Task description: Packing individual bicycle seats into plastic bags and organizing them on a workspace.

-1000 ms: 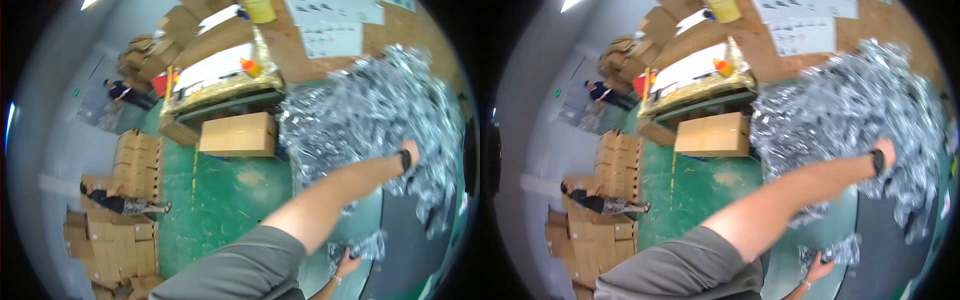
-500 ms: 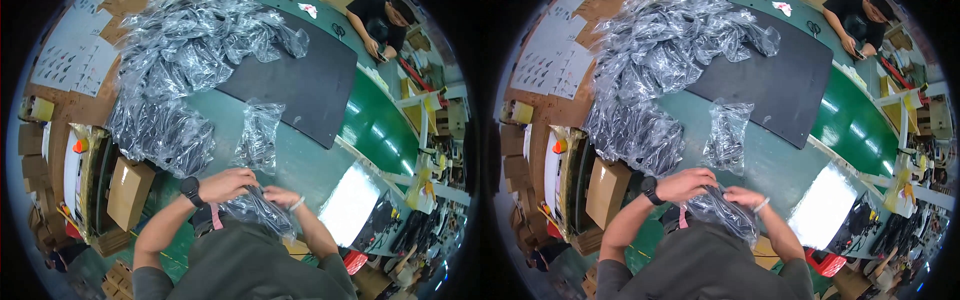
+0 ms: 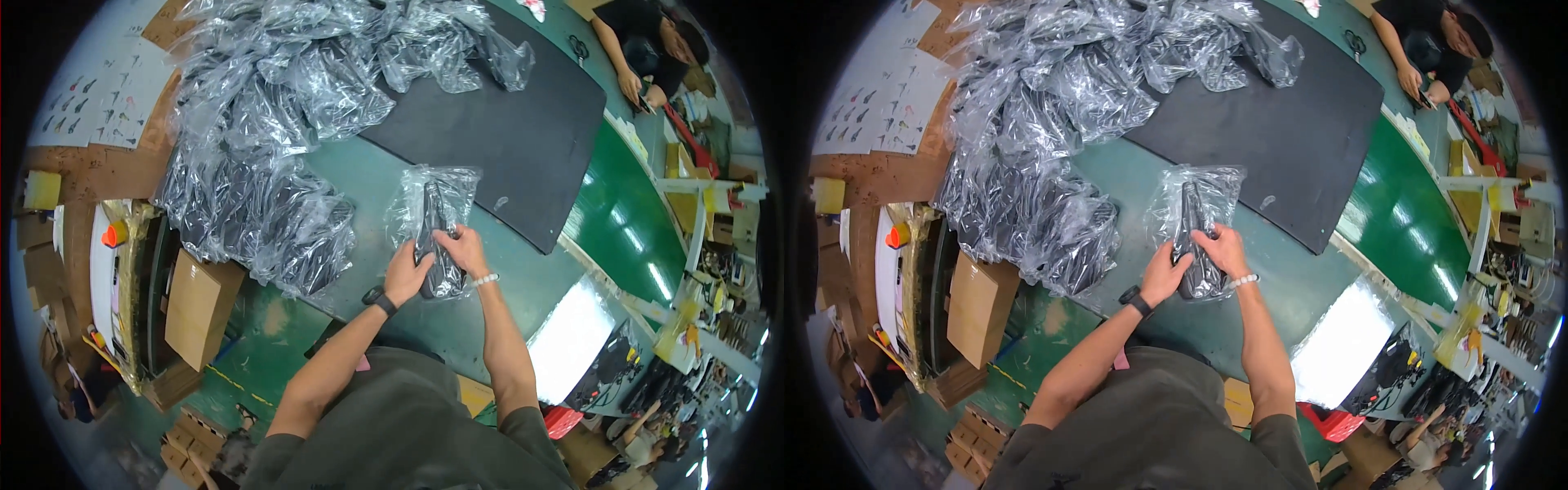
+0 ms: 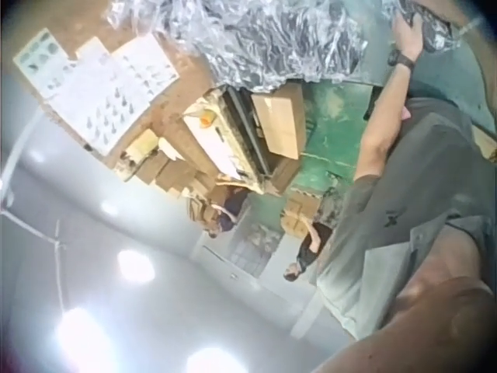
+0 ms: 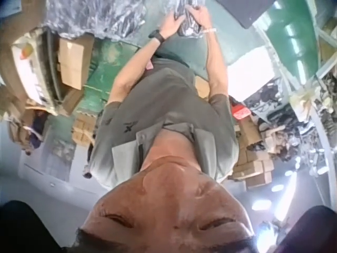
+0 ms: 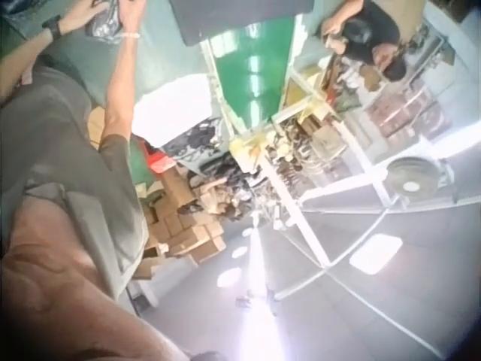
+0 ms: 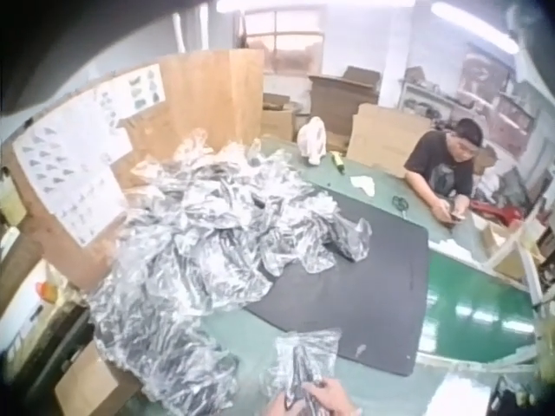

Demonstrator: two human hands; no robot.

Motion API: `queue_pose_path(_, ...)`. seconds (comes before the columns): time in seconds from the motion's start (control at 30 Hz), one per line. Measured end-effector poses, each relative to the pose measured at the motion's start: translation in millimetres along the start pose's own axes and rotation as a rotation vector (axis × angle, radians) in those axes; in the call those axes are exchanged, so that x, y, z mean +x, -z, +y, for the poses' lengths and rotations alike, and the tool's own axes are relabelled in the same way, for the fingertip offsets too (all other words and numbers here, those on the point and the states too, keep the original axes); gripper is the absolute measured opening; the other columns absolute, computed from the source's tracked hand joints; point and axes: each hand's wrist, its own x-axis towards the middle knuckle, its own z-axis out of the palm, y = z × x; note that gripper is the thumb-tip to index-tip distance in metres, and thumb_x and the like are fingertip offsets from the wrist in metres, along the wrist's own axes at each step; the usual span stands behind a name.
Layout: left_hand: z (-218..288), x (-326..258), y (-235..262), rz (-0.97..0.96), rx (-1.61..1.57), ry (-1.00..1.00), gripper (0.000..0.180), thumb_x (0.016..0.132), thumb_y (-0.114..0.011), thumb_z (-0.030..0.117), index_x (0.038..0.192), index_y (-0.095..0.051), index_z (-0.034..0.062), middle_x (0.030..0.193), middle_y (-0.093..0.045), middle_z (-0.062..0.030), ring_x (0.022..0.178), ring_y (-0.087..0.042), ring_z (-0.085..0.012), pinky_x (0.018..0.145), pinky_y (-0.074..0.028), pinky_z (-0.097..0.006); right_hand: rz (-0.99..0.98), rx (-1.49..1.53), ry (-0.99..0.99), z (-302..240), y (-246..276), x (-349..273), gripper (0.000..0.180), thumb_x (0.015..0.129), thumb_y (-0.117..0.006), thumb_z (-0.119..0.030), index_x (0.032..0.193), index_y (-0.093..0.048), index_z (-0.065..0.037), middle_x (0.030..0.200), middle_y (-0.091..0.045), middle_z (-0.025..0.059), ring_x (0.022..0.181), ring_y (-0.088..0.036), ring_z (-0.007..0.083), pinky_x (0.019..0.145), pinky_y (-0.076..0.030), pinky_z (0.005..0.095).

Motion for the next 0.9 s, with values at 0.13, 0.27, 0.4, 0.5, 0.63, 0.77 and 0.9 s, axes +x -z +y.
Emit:
queue_pose_path(0.13,-16,21,-19,0.092,0.263,-0.052,0.056,0.084,-0.064,0.038,0.124,-0.051,0.0009,0.121,-0.052,-0.0208,0.109,-0.05,-0.0409,0.094,-0.042,-0.047,0.249,-0.358,0.141,54,-19,28,0.05,0.082,-0.068,-0.047,0.094,-0.066,0.002,0.095,-0.066,0.0235,0.098,-0.062,0.0377,0.08,-0.048,0.043)
queue_pose_path(0.27,-19,24,-28,0.069,0.139,0.1,0.067,0.08,-0.065,0.04,0.13,-0.043,0.0004,0.122,-0.051,-0.0238,0.11,-0.051,-0.0423,0.095,-0.043,-0.05,0.159,-0.127,0.054,57,-25,27,0.054,0.085,-0.064,-0.047,0.106,-0.063,0.002,0.101,-0.065,0.0254,0.102,-0.061,0.0383,0.086,-0.047,0.0432)
queue_pose_path(0.4,-42,24,-18,0.017,0.135,0.323,0.076,0.071,-0.071,0.043,0.128,-0.048,-0.0015,0.119,-0.056,-0.0242,0.108,-0.056,-0.0404,0.092,-0.046,-0.047,-0.144,-0.135,-0.082,42,-34,11,0.059,0.085,-0.063,-0.048,0.113,-0.061,0.004,0.113,-0.063,0.0262,0.107,-0.061,0.0364,0.092,-0.045,0.0415)
queue_pose_path(0.5,-42,-6,14,-0.41,-0.305,0.407,0.057,0.067,-0.079,0.039,0.102,-0.067,-0.0047,0.091,-0.07,-0.0123,0.08,-0.066,-0.0185,0.071,-0.053,-0.033,-0.214,-0.275,-0.057,55,-42,-13,0.06,0.085,-0.063,-0.049,0.114,-0.061,0.002,0.116,-0.062,0.0258,0.108,-0.061,0.0357,0.093,-0.046,0.0405)
queue_pose_path(0.63,-79,-47,20,-0.289,-0.312,0.425,0.047,0.07,-0.078,0.036,0.096,-0.07,-0.0025,0.086,-0.07,-0.0107,0.078,-0.067,-0.0173,0.071,-0.053,-0.031,-0.36,-0.175,-0.061,41,-73,-42,0.068,0.082,-0.064,-0.052,0.119,-0.059,0.005,0.121,-0.06,0.0247,0.113,-0.058,0.0367,0.095,-0.045,0.0388)
queue_pose_path(0.77,-62,-76,26,-0.308,-0.698,0.642,0.041,0.075,-0.076,0.028,0.105,-0.068,0.0013,0.091,-0.07,-0.0083,0.078,-0.067,-0.0184,0.069,-0.052,-0.031,-0.317,-0.267,0.124,67,-81,-45,0.062,0.08,-0.068,-0.05,0.114,-0.063,0.002,0.112,-0.064,0.022,0.107,-0.06,0.0358,0.092,-0.046,0.0402)
queue_pose_path(0.9,-70,-118,-25,-0.125,-1.224,0.98,0.03,0.083,-0.073,0.026,0.109,-0.062,0.0159,0.099,-0.065,-0.0014,0.088,-0.061,-0.0154,0.075,-0.051,-0.037,-0.773,-0.745,0.354,-9,-80,-30,0.052,0.073,-0.07,-0.049,0.104,-0.069,-0.007,0.103,-0.065,0.0184,0.1,-0.061,0.0379,0.086,-0.049,0.0414)
